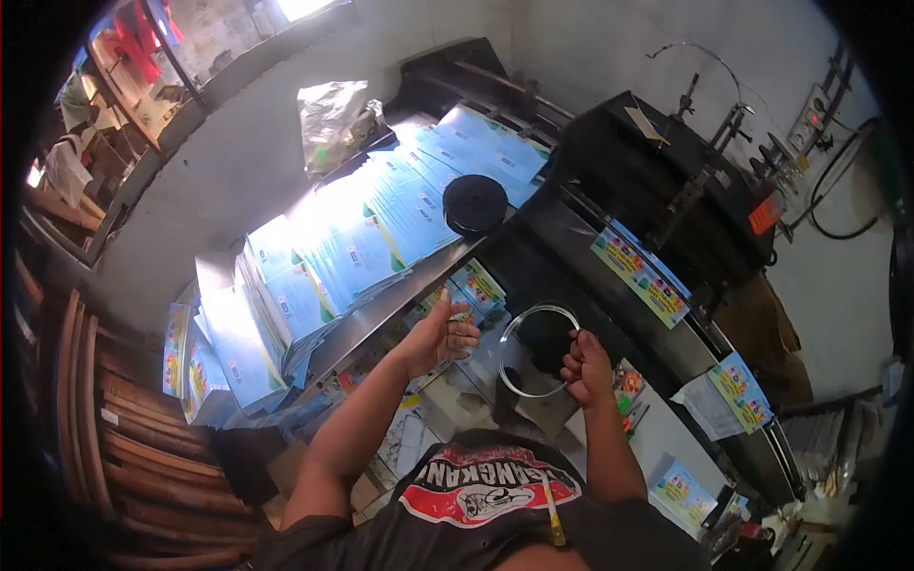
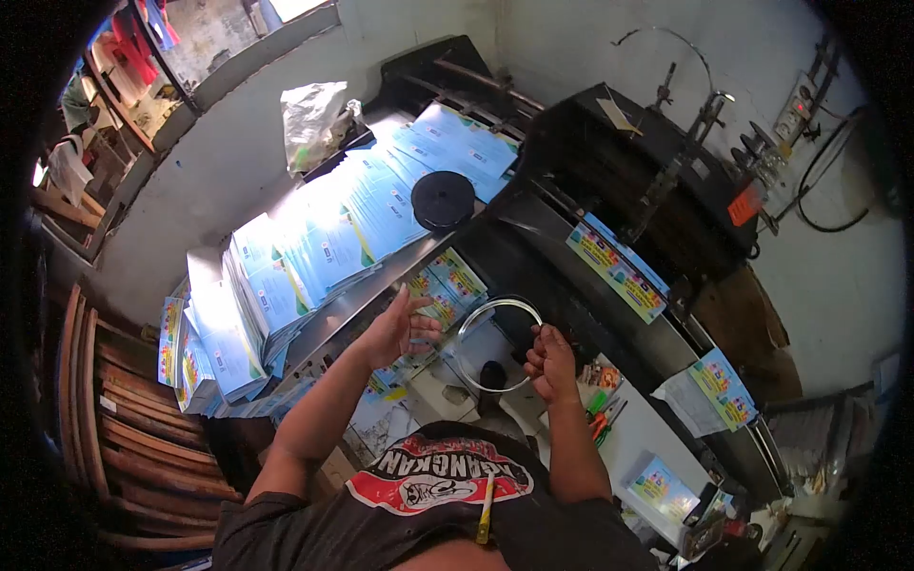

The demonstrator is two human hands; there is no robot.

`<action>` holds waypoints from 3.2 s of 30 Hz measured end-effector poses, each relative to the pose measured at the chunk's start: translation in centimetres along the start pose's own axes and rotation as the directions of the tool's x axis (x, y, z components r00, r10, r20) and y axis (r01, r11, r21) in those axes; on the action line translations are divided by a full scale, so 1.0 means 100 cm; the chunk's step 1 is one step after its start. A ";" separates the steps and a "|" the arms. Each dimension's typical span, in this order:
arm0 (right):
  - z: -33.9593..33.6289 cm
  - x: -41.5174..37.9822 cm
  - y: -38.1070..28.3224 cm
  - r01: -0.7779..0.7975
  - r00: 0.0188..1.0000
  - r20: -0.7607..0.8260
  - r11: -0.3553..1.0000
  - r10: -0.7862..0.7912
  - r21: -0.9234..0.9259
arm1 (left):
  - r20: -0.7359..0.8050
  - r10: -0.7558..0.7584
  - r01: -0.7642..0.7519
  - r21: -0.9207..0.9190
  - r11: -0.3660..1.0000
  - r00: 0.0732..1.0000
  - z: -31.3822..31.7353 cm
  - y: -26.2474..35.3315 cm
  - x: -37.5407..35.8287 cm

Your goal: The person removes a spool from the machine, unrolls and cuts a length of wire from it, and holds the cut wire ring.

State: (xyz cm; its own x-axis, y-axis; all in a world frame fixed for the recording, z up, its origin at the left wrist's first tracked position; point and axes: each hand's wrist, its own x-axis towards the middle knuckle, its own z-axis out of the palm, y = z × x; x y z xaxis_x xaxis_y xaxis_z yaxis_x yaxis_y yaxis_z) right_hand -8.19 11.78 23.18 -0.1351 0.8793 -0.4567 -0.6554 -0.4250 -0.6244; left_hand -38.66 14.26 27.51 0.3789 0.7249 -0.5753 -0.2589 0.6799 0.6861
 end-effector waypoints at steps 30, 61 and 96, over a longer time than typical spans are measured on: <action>0.083 -0.021 -0.020 0.247 0.938 0.346 0.760 -0.030 -0.602 | -0.087 0.637 -0.455 0.627 0.632 0.766 0.054 -0.041 -0.059; 0.136 -0.060 0.031 0.458 0.702 0.631 0.469 0.330 -0.755 | -0.099 0.416 -0.108 0.888 0.448 0.904 0.061 -0.022 -0.147; 0.116 0.127 0.013 0.116 0.836 0.540 0.933 0.093 -0.341 | -0.155 0.490 -0.460 0.197 0.866 0.858 0.007 -0.078 -0.238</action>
State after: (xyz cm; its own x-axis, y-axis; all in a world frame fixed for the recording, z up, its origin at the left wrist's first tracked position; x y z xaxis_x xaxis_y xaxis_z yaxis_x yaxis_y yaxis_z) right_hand -19.42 24.86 23.92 -0.5758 0.8118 -0.0977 -0.3740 -0.3678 -0.8514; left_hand -45.06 -8.36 36.20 0.0608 0.9723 -0.2259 -0.2238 0.2338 0.9462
